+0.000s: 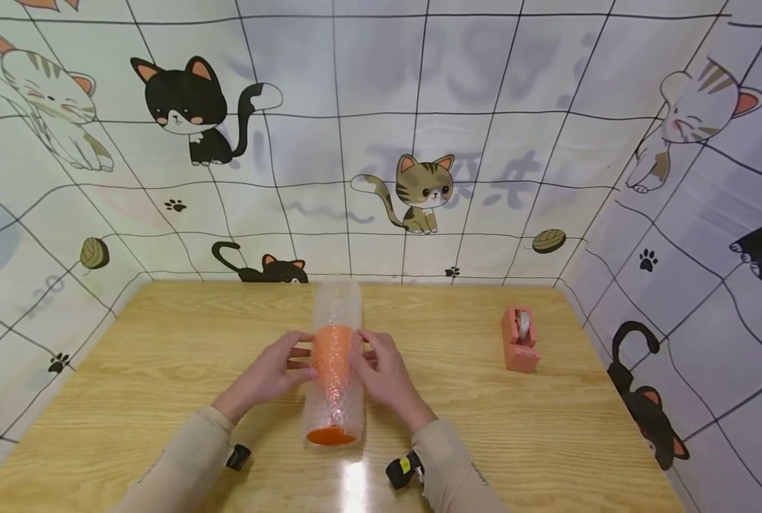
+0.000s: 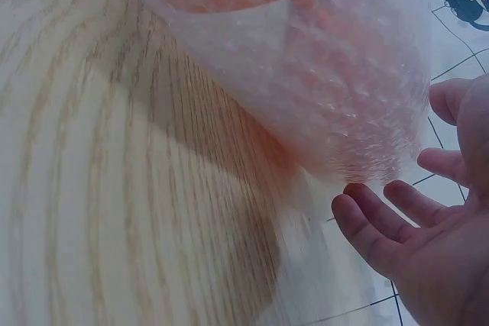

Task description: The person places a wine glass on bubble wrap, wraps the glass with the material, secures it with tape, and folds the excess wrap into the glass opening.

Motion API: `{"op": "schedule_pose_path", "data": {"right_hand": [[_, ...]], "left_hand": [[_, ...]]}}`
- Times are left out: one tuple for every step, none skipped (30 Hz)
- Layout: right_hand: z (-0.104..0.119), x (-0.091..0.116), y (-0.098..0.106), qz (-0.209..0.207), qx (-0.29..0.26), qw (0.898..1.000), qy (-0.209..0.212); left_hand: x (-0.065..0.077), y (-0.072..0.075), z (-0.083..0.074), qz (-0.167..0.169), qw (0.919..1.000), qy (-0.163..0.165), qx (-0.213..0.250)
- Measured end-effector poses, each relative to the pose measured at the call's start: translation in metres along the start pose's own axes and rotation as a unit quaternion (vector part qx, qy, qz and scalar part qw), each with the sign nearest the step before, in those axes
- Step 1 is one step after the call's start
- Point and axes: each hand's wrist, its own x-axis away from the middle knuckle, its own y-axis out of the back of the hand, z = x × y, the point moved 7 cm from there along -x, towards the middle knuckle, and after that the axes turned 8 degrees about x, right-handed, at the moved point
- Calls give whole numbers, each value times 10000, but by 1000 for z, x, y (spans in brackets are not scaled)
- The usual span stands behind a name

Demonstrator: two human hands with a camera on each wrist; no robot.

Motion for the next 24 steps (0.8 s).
{"op": "schedule_pose_path", "data": {"right_hand": [[0,0,0,-32,-20,10000,5],[0,-1,1,-90,-53,9999,-5],[5,0,2,-145,-75,9999,-28],[5,0,3,-167,-82,9998,-15],[5,0,4,-183,-78,9998,-13],[6,0,4,-198,-74,9998,-20],[6,1,5,-210,-53,9998,-19],[8,1,6,-231,-32,9997,2],[8,1,7,-229,25,9997,37],[3,0,7,-222,60,9997,69],[4,0,7,-249,95,9996,76],[4,0,8,-263,122,9996,71],[5,0,8,-281,147,9994,100],[5,0,9,-286,150,9994,80],[4,0,9,-286,156,9995,44],[4,0,9,-284,147,9995,12],[4,0,10,-286,135,9995,-13],[5,0,10,-288,134,9995,-34],[4,0,10,-295,126,9995,-47],[4,0,11,-301,110,9995,-73],[4,0,11,-319,130,9994,-60],[4,0,12,-348,124,9993,-27],[4,0,13,-388,121,9992,25],[5,1,13,-418,104,9990,73]], "left_hand": [[0,-1,0,2,10000,25,22],[-1,-1,0,7,10000,43,29],[-1,-2,1,8,10000,60,14],[-1,-2,1,19,10000,90,-9],[-2,-3,2,37,10000,84,-27],[-2,-4,3,52,9999,90,-44],[-3,-4,3,75,9999,85,-53],[-3,-5,4,96,9999,97,-69],[-3,-6,5,125,9998,101,-66],[-3,-6,6,154,9998,100,-60],[-3,-7,6,171,9998,107,-44],[-3,-7,7,183,9998,100,-60],[-4,-8,8,204,9997,103,-83],[-4,-9,8,215,9996,108,-123],[-4,-9,8,215,9996,101,-178],[-4,-9,9,209,9994,103,-251],[-4,-9,9,203,9992,111,-324],[-4,-9,10,198,9989,116,-404],[-4,-9,10,194,9986,140,-479],[-5,-9,10,177,9981,152,-562],[-5,-9,10,166,9978,167,-628],[-5,-9,10,159,9973,175,-689],[-5,-9,9,160,9969,175,-745],[-5,-10,10,157,9964,167,-817]]}}
